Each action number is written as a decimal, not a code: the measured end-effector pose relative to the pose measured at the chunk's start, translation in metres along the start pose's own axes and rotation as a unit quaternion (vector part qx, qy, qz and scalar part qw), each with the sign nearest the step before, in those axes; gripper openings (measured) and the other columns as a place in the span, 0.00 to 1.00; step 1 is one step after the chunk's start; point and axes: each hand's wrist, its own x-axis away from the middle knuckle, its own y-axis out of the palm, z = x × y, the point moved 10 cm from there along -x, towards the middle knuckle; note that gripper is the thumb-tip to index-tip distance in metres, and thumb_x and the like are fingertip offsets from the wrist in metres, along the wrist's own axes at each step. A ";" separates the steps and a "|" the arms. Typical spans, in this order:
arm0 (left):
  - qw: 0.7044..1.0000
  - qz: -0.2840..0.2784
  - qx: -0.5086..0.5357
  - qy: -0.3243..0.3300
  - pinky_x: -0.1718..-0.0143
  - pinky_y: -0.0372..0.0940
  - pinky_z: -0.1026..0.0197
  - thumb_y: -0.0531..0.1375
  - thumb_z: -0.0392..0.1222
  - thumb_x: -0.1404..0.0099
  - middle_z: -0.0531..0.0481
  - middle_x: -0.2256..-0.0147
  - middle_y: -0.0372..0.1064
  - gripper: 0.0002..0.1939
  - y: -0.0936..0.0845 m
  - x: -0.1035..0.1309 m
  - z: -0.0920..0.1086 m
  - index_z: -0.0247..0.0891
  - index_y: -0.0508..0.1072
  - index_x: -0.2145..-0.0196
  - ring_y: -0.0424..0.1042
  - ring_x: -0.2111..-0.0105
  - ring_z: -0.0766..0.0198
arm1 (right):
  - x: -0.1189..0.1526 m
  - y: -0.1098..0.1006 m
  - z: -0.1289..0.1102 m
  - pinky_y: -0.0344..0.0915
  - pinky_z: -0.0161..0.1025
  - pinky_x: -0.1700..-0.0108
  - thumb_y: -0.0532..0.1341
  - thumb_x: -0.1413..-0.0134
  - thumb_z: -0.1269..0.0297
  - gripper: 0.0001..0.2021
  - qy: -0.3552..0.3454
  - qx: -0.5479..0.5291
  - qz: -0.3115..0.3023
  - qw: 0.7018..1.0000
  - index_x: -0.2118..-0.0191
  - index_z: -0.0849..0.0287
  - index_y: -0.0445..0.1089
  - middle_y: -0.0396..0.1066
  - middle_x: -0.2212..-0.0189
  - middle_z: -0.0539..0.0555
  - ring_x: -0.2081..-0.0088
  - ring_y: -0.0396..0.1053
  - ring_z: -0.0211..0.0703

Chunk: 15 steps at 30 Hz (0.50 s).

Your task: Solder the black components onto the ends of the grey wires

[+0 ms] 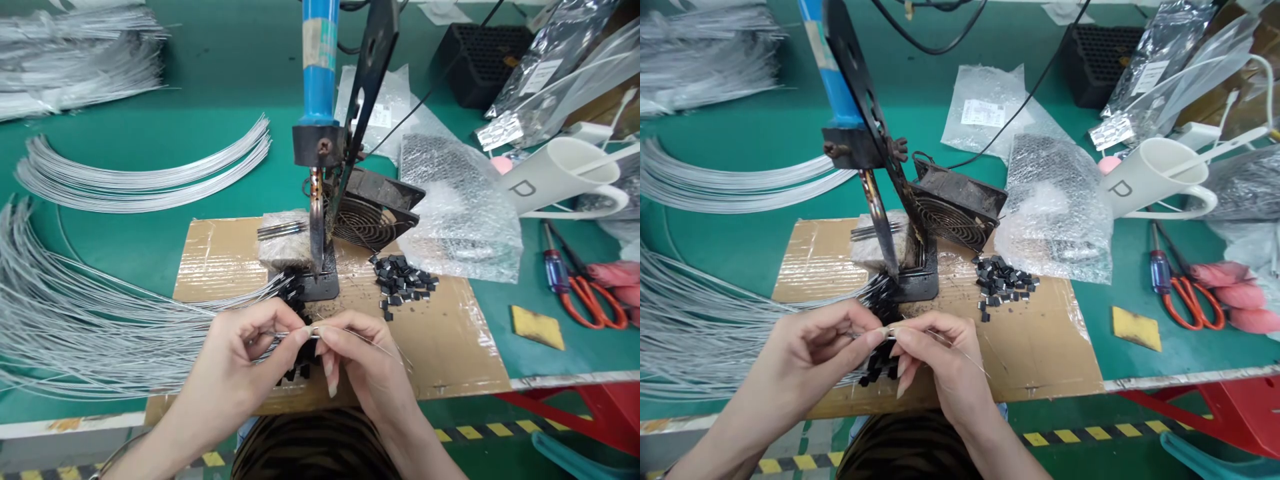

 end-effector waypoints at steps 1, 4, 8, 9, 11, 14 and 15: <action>1.000 0.005 0.008 0.006 0.76 0.58 0.68 0.63 0.44 0.32 0.52 0.76 0.73 0.11 0.000 0.000 0.002 0.37 0.78 0.71 0.66 0.76 0.68 | 0.000 0.001 0.000 0.71 0.26 0.82 0.76 0.49 0.61 0.08 0.000 -0.003 -0.002 1.000 0.70 0.60 0.84 0.77 0.77 0.50 0.82 0.69 0.31; 0.999 0.034 0.030 0.009 0.75 0.61 0.69 0.65 0.41 0.34 0.52 0.76 0.75 0.08 -0.002 -0.001 0.004 0.38 0.78 0.71 0.69 0.76 0.68 | -0.001 0.002 0.000 0.72 0.26 0.80 0.75 0.48 0.59 0.08 -0.010 -0.008 -0.003 1.000 0.68 0.59 0.85 0.77 0.76 0.50 0.81 0.69 0.31; 0.999 0.046 0.003 0.017 0.77 0.61 0.68 0.64 0.43 0.32 0.51 0.77 0.74 0.10 -0.001 -0.002 0.003 0.37 0.79 0.70 0.67 0.78 0.68 | -0.001 0.001 0.000 0.71 0.25 0.80 0.75 0.46 0.59 0.08 -0.021 -0.010 0.005 1.000 0.67 0.59 0.85 0.78 0.76 0.50 0.82 0.69 0.30; 0.999 0.049 -0.004 0.023 0.78 0.61 0.68 0.64 0.43 0.32 0.51 0.77 0.73 0.10 -0.001 -0.001 0.003 0.37 0.78 0.70 0.67 0.79 0.68 | -0.001 0.000 0.000 0.70 0.25 0.80 0.75 0.46 0.59 0.08 -0.023 -0.010 0.008 1.000 0.68 0.59 0.85 0.78 0.76 0.50 0.82 0.69 0.30; 0.997 0.068 -0.011 0.037 0.79 0.61 0.67 0.65 0.44 0.33 0.51 0.77 0.73 0.10 -0.002 0.001 0.004 0.37 0.78 0.70 0.67 0.79 0.68 | -0.001 0.000 0.000 0.70 0.25 0.80 0.74 0.46 0.59 0.08 -0.024 -0.013 0.012 1.000 0.68 0.59 0.85 0.77 0.77 0.50 0.83 0.69 0.29; 0.993 0.106 -0.019 0.051 0.80 0.60 0.68 0.66 0.44 0.33 0.53 0.79 0.71 0.10 -0.006 0.005 0.005 0.38 0.79 0.70 0.65 0.81 0.69 | -0.002 0.000 0.001 0.69 0.25 0.81 0.74 0.47 0.60 0.07 -0.025 -0.025 0.017 0.999 0.69 0.58 0.84 0.77 0.77 0.49 0.83 0.68 0.29; 0.992 0.116 -0.022 0.053 0.80 0.61 0.68 0.66 0.44 0.33 0.53 0.78 0.71 0.09 -0.007 0.006 0.005 0.38 0.79 0.70 0.65 0.81 0.69 | -0.002 0.000 0.001 0.69 0.25 0.81 0.75 0.47 0.60 0.07 -0.026 -0.029 0.022 0.999 0.69 0.58 0.84 0.77 0.77 0.49 0.83 0.68 0.29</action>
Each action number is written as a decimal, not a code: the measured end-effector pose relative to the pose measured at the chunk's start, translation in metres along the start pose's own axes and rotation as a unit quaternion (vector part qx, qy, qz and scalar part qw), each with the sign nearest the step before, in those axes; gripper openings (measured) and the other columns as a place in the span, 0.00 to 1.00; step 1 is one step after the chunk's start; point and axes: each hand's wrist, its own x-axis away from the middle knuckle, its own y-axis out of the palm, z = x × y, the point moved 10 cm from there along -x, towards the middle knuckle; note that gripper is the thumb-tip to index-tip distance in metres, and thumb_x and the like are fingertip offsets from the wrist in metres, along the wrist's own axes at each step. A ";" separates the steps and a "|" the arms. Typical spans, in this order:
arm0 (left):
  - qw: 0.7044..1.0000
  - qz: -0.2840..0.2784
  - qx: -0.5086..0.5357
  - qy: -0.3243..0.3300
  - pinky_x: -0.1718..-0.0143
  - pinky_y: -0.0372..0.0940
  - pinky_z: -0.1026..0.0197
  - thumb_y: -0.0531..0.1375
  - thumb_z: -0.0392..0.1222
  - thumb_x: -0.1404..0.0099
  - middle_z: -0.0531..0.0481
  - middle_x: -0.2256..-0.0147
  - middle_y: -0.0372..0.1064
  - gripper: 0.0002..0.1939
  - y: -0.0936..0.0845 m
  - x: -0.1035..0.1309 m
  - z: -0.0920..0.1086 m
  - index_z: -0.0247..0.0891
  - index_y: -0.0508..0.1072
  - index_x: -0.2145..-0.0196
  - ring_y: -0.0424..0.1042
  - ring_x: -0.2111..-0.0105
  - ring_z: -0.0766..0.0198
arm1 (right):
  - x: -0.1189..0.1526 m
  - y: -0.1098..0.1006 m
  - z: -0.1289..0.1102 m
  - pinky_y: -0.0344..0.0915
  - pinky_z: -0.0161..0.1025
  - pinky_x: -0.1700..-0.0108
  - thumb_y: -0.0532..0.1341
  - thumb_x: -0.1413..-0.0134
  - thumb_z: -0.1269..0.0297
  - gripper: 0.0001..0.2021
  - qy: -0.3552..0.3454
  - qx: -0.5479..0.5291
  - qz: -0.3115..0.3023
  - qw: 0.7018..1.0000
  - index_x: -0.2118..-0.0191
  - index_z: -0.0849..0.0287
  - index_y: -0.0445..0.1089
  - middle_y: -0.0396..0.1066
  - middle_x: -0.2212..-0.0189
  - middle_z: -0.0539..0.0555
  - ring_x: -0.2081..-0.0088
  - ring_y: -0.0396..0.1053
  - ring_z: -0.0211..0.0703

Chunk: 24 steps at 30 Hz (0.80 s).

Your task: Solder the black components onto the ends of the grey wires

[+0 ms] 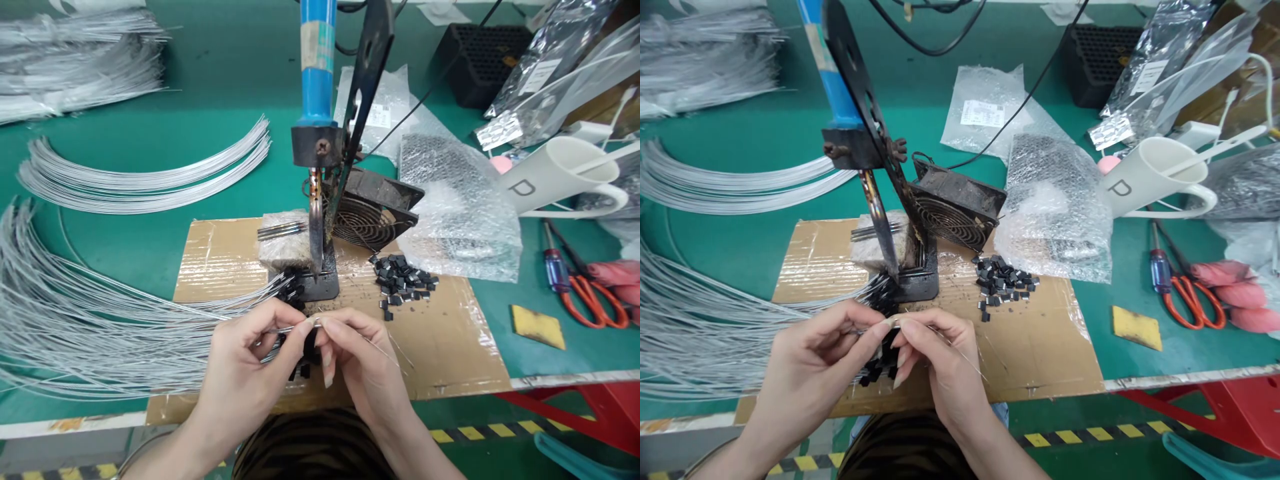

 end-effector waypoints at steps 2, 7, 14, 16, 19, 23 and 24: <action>1.000 0.014 -0.007 0.007 0.79 0.62 0.68 0.65 0.44 0.33 0.53 0.77 0.73 0.09 0.000 0.002 0.000 0.38 0.79 0.70 0.67 0.80 0.69 | 0.000 0.000 0.002 0.69 0.25 0.81 0.75 0.48 0.60 0.07 0.000 -0.009 0.010 1.000 0.69 0.59 0.85 0.76 0.77 0.49 0.82 0.67 0.29; 0.999 0.021 -0.019 0.014 0.76 0.63 0.67 0.64 0.43 0.31 0.52 0.74 0.75 0.09 0.002 0.004 -0.005 0.38 0.79 0.68 0.69 0.78 0.68 | 0.001 0.000 0.005 0.69 0.24 0.80 0.75 0.47 0.60 0.08 -0.006 -0.027 0.025 0.999 0.71 0.59 0.83 0.75 0.77 0.49 0.82 0.67 0.28; 1.000 0.018 0.009 0.013 0.75 0.62 0.67 0.63 0.43 0.29 0.52 0.74 0.75 0.09 0.002 0.003 -0.008 0.39 0.78 0.67 0.70 0.75 0.68 | 0.002 0.001 0.002 0.72 0.27 0.78 0.75 0.48 0.59 0.08 -0.015 -0.016 0.038 0.999 0.68 0.59 0.84 0.75 0.77 0.49 0.81 0.68 0.31; 0.999 0.026 0.018 0.012 0.76 0.59 0.67 0.63 0.42 0.30 0.54 0.74 0.74 0.08 0.000 0.001 -0.006 0.39 0.78 0.67 0.66 0.77 0.69 | 0.001 -0.001 -0.001 0.74 0.28 0.77 0.75 0.47 0.56 0.11 -0.022 -0.007 0.036 0.999 0.64 0.59 0.85 0.76 0.75 0.50 0.79 0.70 0.32; 0.998 0.051 0.023 0.012 0.78 0.55 0.67 0.64 0.41 0.31 0.56 0.76 0.70 0.07 -0.004 -0.001 -0.003 0.39 0.78 0.68 0.61 0.79 0.71 | 0.001 -0.006 -0.004 0.74 0.29 0.76 0.74 0.45 0.55 0.12 -0.036 0.021 0.040 0.998 0.63 0.59 0.85 0.78 0.74 0.51 0.79 0.73 0.34; 0.998 0.062 0.018 0.006 0.78 0.55 0.66 0.65 0.41 0.32 0.55 0.76 0.70 0.07 -0.005 0.000 -0.004 0.39 0.78 0.69 0.62 0.78 0.70 | 0.001 -0.007 -0.003 0.75 0.29 0.74 0.74 0.44 0.58 0.08 -0.043 0.057 0.024 0.997 0.64 0.58 0.84 0.78 0.75 0.50 0.79 0.74 0.34; 0.998 0.059 0.016 0.008 0.77 0.56 0.66 0.64 0.42 0.32 0.54 0.76 0.71 0.07 -0.005 0.001 -0.005 0.39 0.78 0.68 0.63 0.78 0.70 | 0.001 -0.006 -0.002 0.76 0.29 0.74 0.74 0.43 0.59 0.08 -0.045 0.060 0.021 0.997 0.63 0.57 0.84 0.78 0.75 0.49 0.79 0.74 0.33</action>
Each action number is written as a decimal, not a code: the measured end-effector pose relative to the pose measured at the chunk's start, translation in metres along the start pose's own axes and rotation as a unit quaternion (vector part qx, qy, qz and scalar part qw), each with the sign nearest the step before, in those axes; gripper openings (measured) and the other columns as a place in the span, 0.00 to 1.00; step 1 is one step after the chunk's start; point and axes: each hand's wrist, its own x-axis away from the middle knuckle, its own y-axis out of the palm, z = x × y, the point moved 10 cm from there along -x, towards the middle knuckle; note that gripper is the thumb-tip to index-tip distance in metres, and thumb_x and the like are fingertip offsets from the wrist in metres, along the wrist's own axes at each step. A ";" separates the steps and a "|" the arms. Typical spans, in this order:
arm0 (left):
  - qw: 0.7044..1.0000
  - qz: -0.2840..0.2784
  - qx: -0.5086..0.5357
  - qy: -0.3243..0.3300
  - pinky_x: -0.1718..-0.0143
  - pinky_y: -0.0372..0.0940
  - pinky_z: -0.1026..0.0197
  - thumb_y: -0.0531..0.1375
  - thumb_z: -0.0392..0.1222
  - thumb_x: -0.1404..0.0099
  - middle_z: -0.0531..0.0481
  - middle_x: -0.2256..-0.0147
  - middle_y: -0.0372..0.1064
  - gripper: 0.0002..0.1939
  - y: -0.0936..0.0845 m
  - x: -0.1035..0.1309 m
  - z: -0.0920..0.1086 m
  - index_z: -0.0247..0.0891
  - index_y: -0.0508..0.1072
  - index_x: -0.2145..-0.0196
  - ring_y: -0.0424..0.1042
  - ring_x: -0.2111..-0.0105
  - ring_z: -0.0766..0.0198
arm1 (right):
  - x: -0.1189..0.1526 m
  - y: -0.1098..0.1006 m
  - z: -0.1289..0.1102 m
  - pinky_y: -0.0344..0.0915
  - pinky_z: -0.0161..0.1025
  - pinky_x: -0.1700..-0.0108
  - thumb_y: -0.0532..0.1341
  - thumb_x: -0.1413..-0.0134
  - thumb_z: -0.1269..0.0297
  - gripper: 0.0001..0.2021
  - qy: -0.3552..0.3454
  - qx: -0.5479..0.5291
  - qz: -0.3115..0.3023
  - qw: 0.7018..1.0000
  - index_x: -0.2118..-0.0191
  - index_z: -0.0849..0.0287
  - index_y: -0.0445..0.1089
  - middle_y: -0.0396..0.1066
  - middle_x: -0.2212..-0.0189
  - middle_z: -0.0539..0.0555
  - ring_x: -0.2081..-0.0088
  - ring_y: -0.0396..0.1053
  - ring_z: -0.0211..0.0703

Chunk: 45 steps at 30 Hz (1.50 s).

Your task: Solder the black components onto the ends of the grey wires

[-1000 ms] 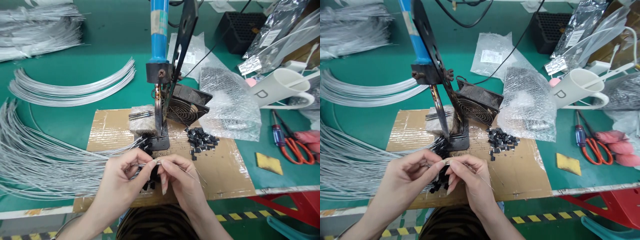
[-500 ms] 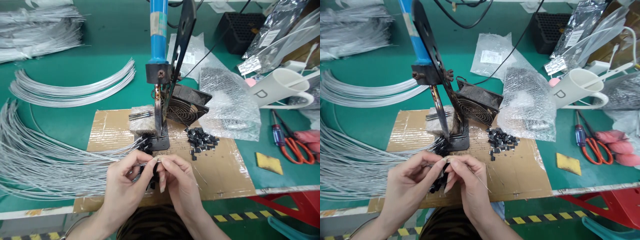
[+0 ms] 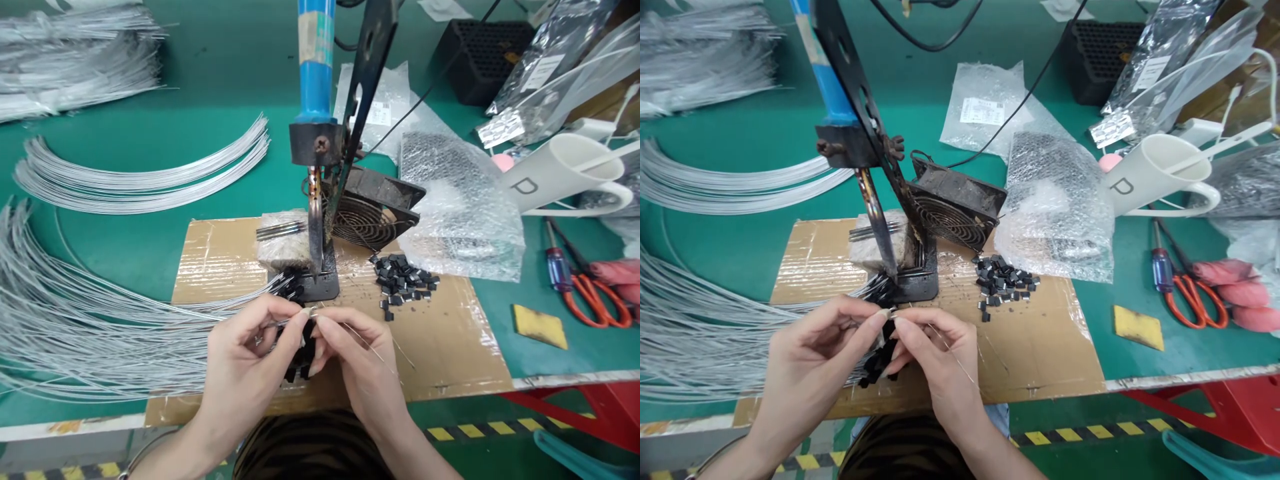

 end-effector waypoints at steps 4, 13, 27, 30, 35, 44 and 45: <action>0.999 -0.019 -0.021 0.020 0.76 0.59 0.65 0.64 0.42 0.31 0.53 0.74 0.74 0.08 0.002 0.003 0.000 0.40 0.79 0.67 0.67 0.76 0.68 | 0.001 0.001 -0.001 0.75 0.29 0.74 0.74 0.42 0.60 0.06 -0.011 0.005 0.000 1.000 0.64 0.56 0.85 0.78 0.75 0.49 0.79 0.73 0.33; 0.995 -0.003 -0.077 0.064 0.77 0.58 0.65 0.64 0.42 0.30 0.54 0.75 0.75 0.07 0.002 0.003 0.009 0.40 0.79 0.67 0.65 0.78 0.69 | 0.004 -0.002 -0.005 0.75 0.30 0.73 0.72 0.40 0.61 0.05 -0.030 0.025 0.003 0.999 0.63 0.56 0.85 0.79 0.74 0.49 0.79 0.74 0.33; 0.989 -0.017 -0.111 0.099 0.80 0.52 0.65 0.63 0.39 0.30 0.58 0.80 0.63 0.07 0.003 0.005 0.019 0.41 0.78 0.68 0.54 0.81 0.70 | 0.002 -0.001 -0.004 0.71 0.27 0.79 0.74 0.43 0.60 0.07 0.003 -0.002 -0.012 1.000 0.68 0.58 0.83 0.77 0.76 0.48 0.83 0.72 0.31; 0.987 -0.031 -0.115 0.106 0.82 0.47 0.64 0.63 0.39 0.30 0.60 0.82 0.56 0.08 0.004 0.004 0.021 0.41 0.77 0.69 0.51 0.81 0.70 | 0.000 -0.001 -0.005 0.71 0.27 0.80 0.75 0.46 0.60 0.08 0.031 -0.003 -0.022 0.999 0.69 0.59 0.83 0.76 0.77 0.48 0.83 0.71 0.31; 0.986 -0.044 -0.113 0.117 0.82 0.45 0.64 0.63 0.37 0.30 0.60 0.82 0.54 0.07 0.005 0.005 0.022 0.42 0.78 0.68 0.49 0.82 0.70 | 0.000 -0.002 -0.006 0.71 0.26 0.81 0.75 0.47 0.62 0.08 0.054 -0.003 -0.037 0.998 0.71 0.60 0.83 0.75 0.79 0.48 0.84 0.70 0.30; 0.986 -0.052 -0.094 0.125 0.83 0.44 0.65 0.63 0.36 0.31 0.62 0.81 0.52 0.07 0.006 0.005 0.021 0.43 0.77 0.68 0.48 0.82 0.71 | -0.002 -0.001 -0.003 0.72 0.27 0.81 0.75 0.49 0.62 0.08 0.075 -0.015 -0.039 0.996 0.73 0.61 0.82 0.75 0.79 0.48 0.84 0.70 0.32; 0.986 -0.050 -0.095 0.125 0.83 0.44 0.65 0.63 0.36 0.31 0.61 0.81 0.52 0.07 0.006 0.005 0.021 0.43 0.77 0.68 0.48 0.82 0.71 | -0.002 -0.001 -0.003 0.71 0.27 0.81 0.75 0.50 0.62 0.08 0.075 -0.016 -0.038 0.996 0.73 0.61 0.82 0.75 0.79 0.48 0.84 0.71 0.32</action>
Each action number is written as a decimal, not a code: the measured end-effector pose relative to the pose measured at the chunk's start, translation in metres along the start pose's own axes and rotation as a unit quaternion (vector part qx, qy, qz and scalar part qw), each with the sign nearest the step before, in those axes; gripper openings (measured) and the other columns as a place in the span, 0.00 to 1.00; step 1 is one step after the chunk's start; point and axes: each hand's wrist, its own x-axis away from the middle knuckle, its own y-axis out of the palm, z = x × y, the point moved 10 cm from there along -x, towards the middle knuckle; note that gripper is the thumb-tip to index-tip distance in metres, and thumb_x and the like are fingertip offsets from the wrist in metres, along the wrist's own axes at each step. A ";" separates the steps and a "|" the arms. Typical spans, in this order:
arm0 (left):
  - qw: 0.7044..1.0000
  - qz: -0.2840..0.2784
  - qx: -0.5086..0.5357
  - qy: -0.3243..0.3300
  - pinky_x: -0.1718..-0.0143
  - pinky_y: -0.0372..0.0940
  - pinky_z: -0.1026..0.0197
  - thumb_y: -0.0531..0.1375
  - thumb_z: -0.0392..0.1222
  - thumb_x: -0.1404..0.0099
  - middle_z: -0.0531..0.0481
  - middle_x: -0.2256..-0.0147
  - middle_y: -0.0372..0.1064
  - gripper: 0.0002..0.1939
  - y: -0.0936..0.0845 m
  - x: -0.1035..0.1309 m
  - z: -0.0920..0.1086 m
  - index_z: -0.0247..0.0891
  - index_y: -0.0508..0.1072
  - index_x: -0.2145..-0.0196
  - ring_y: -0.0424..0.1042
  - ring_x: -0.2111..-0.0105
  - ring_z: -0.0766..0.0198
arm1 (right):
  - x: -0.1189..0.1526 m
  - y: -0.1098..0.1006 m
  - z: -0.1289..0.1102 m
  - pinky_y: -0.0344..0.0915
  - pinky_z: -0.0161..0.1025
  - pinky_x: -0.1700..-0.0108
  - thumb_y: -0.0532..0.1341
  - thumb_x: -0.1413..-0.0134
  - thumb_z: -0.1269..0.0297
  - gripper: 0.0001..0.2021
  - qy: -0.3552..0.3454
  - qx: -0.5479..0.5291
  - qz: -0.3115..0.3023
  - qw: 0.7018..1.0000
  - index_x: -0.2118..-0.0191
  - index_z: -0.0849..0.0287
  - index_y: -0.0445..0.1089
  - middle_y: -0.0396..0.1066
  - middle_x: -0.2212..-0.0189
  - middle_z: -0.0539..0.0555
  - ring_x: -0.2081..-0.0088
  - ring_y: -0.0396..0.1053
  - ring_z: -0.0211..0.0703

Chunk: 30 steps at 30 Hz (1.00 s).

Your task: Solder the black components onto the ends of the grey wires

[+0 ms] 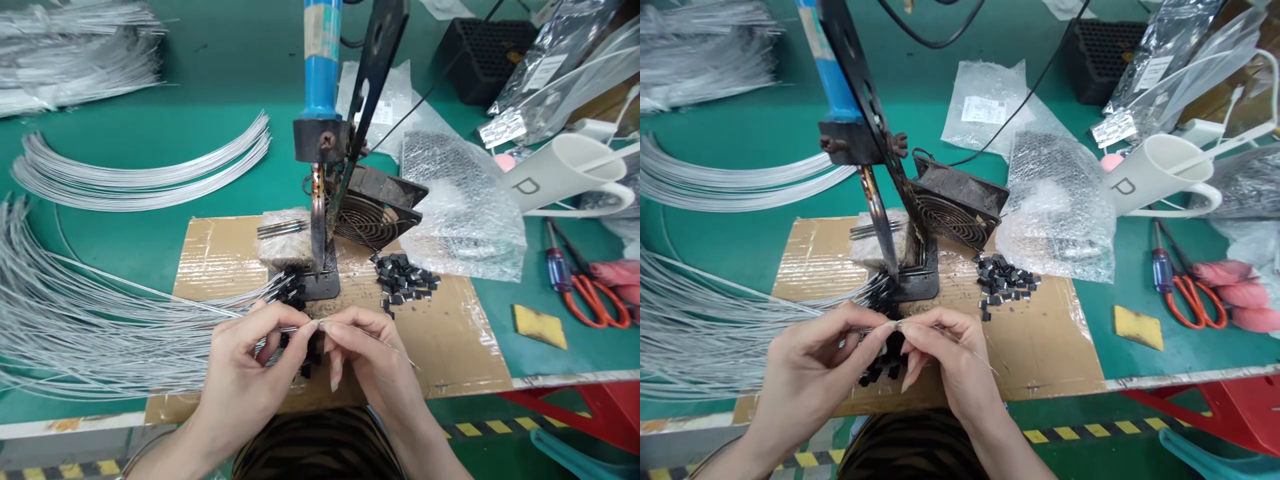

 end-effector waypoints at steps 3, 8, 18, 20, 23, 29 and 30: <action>1.000 0.006 -0.004 0.001 0.83 0.45 0.65 0.64 0.36 0.31 0.61 0.82 0.53 0.06 0.000 0.000 0.000 0.43 0.78 0.67 0.49 0.82 0.70 | 0.000 0.000 0.000 0.72 0.27 0.81 0.75 0.49 0.62 0.08 -0.003 0.001 0.002 1.000 0.72 0.61 0.82 0.76 0.79 0.48 0.84 0.71 0.32; 1.000 0.003 -0.006 -0.007 0.83 0.46 0.65 0.64 0.37 0.31 0.60 0.81 0.59 0.06 0.001 0.002 -0.004 0.43 0.78 0.68 0.49 0.82 0.70 | 0.000 -0.001 0.001 0.72 0.27 0.81 0.75 0.49 0.62 0.08 -0.008 0.002 0.004 1.000 0.72 0.61 0.82 0.76 0.78 0.48 0.84 0.71 0.32; 1.000 0.022 -0.016 -0.009 0.82 0.49 0.67 0.64 0.36 0.31 0.61 0.81 0.58 0.07 0.001 0.000 -0.002 0.42 0.77 0.69 0.51 0.81 0.71 | 0.002 -0.002 0.002 0.75 0.28 0.79 0.75 0.46 0.60 0.09 -0.015 -0.001 0.002 1.000 0.67 0.61 0.84 0.75 0.77 0.48 0.82 0.71 0.31; 0.999 0.026 -0.022 -0.008 0.82 0.50 0.67 0.64 0.36 0.31 0.61 0.81 0.58 0.07 0.000 0.000 0.000 0.42 0.77 0.69 0.52 0.81 0.71 | 0.002 -0.003 0.003 0.75 0.28 0.79 0.75 0.46 0.60 0.08 -0.018 -0.003 0.008 1.000 0.67 0.61 0.84 0.75 0.77 0.48 0.82 0.71 0.31; 0.999 0.041 -0.032 -0.002 0.82 0.49 0.67 0.64 0.36 0.31 0.62 0.82 0.56 0.07 -0.001 0.001 0.002 0.42 0.76 0.68 0.52 0.82 0.71 | 0.004 -0.002 0.005 0.74 0.28 0.80 0.74 0.46 0.61 0.07 -0.027 -0.010 0.022 0.999 0.68 0.60 0.84 0.76 0.77 0.48 0.83 0.71 0.31; 0.998 0.067 -0.011 -0.016 0.82 0.52 0.68 0.65 0.37 0.31 0.61 0.81 0.60 0.04 0.001 0.008 -0.005 0.42 0.76 0.65 0.54 0.82 0.71 | 0.008 0.000 0.009 0.72 0.25 0.80 0.75 0.48 0.61 0.07 -0.053 -0.054 0.068 0.995 0.68 0.59 0.85 0.75 0.78 0.47 0.83 0.68 0.29; 0.998 0.067 -0.007 -0.022 0.81 0.53 0.68 0.65 0.37 0.31 0.60 0.80 0.62 0.03 0.002 0.008 -0.007 0.42 0.77 0.65 0.55 0.81 0.71 | 0.008 0.000 0.011 0.72 0.25 0.79 0.75 0.48 0.61 0.06 -0.053 -0.059 0.072 0.994 0.68 0.59 0.84 0.75 0.77 0.47 0.83 0.69 0.29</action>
